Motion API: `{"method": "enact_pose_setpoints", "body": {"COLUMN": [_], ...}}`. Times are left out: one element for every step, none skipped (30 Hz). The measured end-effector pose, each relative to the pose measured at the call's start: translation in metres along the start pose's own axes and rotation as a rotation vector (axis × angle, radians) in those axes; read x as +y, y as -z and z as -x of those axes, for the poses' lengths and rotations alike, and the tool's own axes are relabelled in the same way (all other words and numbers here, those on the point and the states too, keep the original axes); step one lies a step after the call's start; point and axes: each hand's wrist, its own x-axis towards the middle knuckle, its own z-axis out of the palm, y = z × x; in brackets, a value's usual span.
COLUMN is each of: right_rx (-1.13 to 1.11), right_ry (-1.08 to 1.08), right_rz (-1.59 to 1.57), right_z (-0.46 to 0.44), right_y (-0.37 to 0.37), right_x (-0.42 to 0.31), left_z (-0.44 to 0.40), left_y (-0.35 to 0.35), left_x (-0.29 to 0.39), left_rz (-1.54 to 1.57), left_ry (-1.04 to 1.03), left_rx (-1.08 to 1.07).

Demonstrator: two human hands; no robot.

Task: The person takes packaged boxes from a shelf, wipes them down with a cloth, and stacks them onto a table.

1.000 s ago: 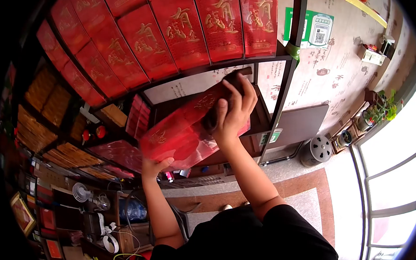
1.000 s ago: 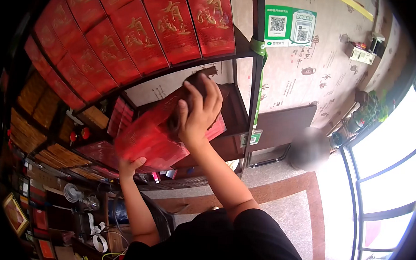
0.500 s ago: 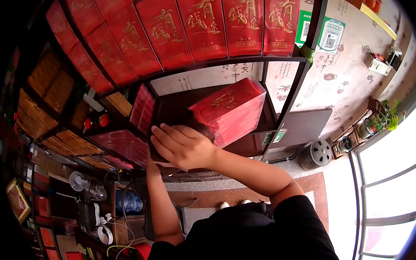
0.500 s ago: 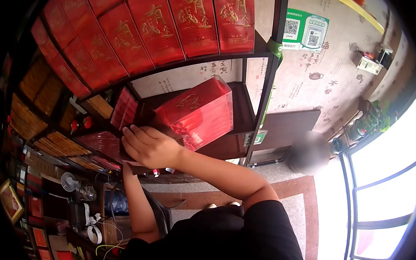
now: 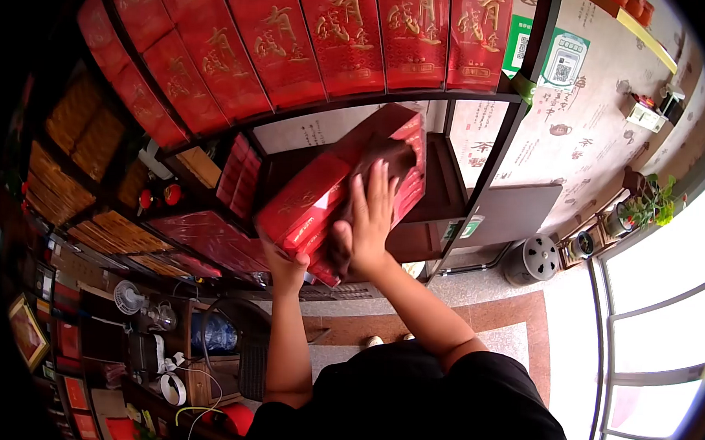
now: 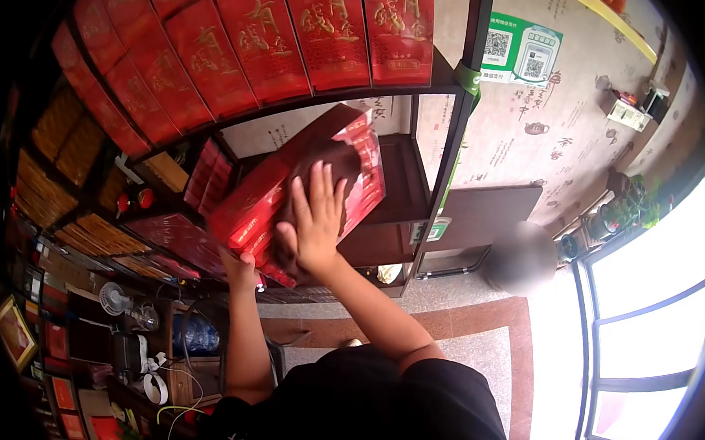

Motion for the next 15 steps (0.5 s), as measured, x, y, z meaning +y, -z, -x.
{"method": "enact_pose_setpoints", "body": {"right_rx": [-0.069, -0.167, -0.164, -0.335, -0.505, -0.435, -0.363, -0.475, -0.355, -0.351, -0.238, -0.153, -0.096, -0.106, -0.113], "right_ry": [0.028, 0.047, 0.149, 0.136, 0.122, 0.233, 0.344, 0.276, 0.229, 0.064, -0.009, -0.066, -0.086, -0.124, -0.159], "right_rz": [-0.012, -0.033, 0.083, 0.079, 0.075, 0.114, 0.153, 0.175, 0.209, 0.200, 0.197, 0.229, 0.286, 0.207, 0.129], "right_z": [0.017, 0.036, 0.044, 0.054, 0.060, 0.058, 0.047, 0.039, 0.029, 0.015, 0.003, -0.011, -0.022, -0.031, -0.040], "right_y": [-0.007, -0.010, -0.008, -0.002, 0.003, 0.003, 0.007, 0.015, 0.016, 0.022, 0.023, 0.024, 0.029, 0.034, 0.041], "right_x": [-0.014, -0.027, -0.039, -0.047, -0.050, -0.043, -0.036, -0.032, -0.024, -0.016, -0.003, 0.012, 0.024, 0.031, 0.036], "left_z": [0.003, 0.009, 0.017, 0.024, 0.030, 0.035, 0.040, 0.041, 0.043, 0.046, 0.055, 0.064, 0.072, 0.078, 0.082], "left_y": [-0.002, 0.005, 0.020, 0.018, 0.016, 0.020, 0.019, 0.018, 0.016, 0.014, 0.025, 0.038, 0.052, 0.062, 0.072], "left_x": [0.001, -0.008, -0.020, -0.013, -0.007, -0.010, -0.007, -0.004, 0.001, 0.010, 0.006, -0.003, -0.012, -0.014, -0.017], "left_rz": [0.033, 0.006, -0.034, 0.008, 0.050, 0.104, 0.148, 0.252, 0.356, 0.366, 0.391, 0.373, 0.354, 0.353, 0.366], "left_ry": [0.027, 0.056, 0.080, 0.134, 0.188, 0.177, 0.180, 0.160, 0.140, 0.112, 0.141, 0.151, 0.161, 0.161, 0.181], "left_rx": [0.091, 0.125, 0.116, 0.180, 0.243, 0.252, 0.280, 0.272, 0.263, 0.294, 0.284, 0.282, 0.281, 0.285, 0.254]}}
